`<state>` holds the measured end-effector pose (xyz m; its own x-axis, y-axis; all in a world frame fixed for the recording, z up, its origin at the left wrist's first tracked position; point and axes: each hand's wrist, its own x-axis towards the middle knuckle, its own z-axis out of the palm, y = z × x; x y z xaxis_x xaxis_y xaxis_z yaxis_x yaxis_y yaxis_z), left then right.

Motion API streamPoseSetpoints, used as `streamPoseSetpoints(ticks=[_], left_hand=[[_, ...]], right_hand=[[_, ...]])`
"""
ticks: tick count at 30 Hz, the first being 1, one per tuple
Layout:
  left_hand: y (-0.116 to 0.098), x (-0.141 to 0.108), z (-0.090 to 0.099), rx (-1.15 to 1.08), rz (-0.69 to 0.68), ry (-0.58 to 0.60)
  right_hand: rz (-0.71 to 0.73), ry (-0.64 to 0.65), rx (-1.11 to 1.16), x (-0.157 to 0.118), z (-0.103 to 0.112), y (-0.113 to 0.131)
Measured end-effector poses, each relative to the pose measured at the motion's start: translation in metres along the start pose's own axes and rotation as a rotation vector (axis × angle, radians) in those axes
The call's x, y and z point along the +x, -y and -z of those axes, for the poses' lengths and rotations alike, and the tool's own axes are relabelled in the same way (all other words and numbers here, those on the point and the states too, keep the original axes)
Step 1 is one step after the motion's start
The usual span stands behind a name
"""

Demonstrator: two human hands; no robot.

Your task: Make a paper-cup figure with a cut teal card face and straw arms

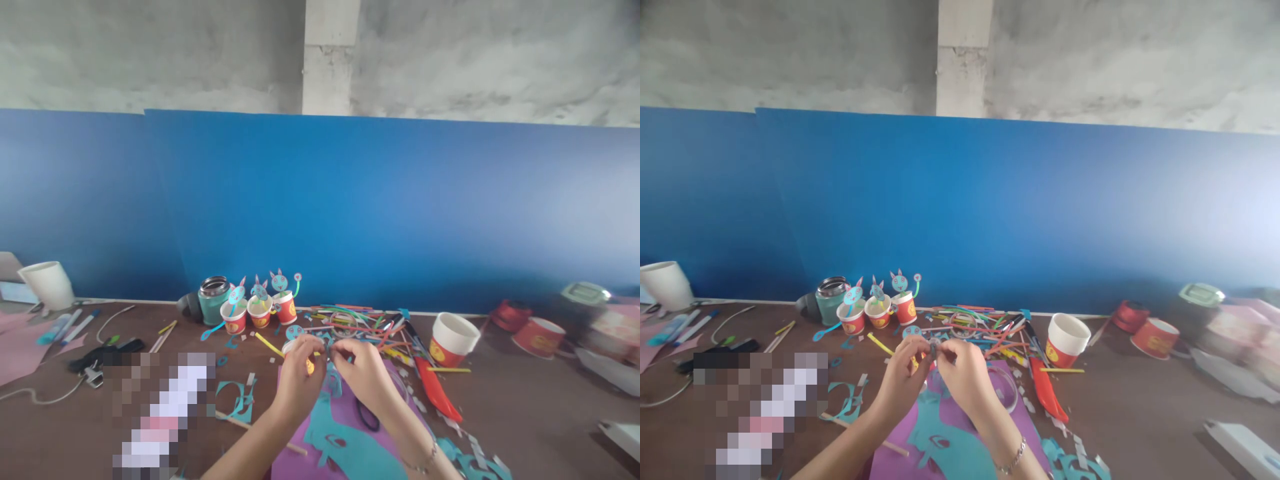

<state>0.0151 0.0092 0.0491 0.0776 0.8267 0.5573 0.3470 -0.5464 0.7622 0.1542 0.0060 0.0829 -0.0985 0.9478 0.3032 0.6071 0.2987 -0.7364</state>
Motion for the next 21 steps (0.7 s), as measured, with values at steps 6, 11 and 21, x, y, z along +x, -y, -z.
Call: streamPoseSetpoints(ticks=[6, 11, 21], left_hand=[[0.002, -0.001, 0.000, 0.026, -0.002, -0.004], [0.002, -0.001, -0.001, 0.041, -0.001, -0.019], [0.001, 0.000, 0.000, 0.025, 0.065, -0.036]], right_hand=[[-0.005, 0.055, 0.033, 0.003, 0.002, -0.002], [-0.016, -0.008, 0.009, 0.001, -0.001, 0.000], [-0.062, -0.044, -0.012, 0.007, 0.015, -0.007]])
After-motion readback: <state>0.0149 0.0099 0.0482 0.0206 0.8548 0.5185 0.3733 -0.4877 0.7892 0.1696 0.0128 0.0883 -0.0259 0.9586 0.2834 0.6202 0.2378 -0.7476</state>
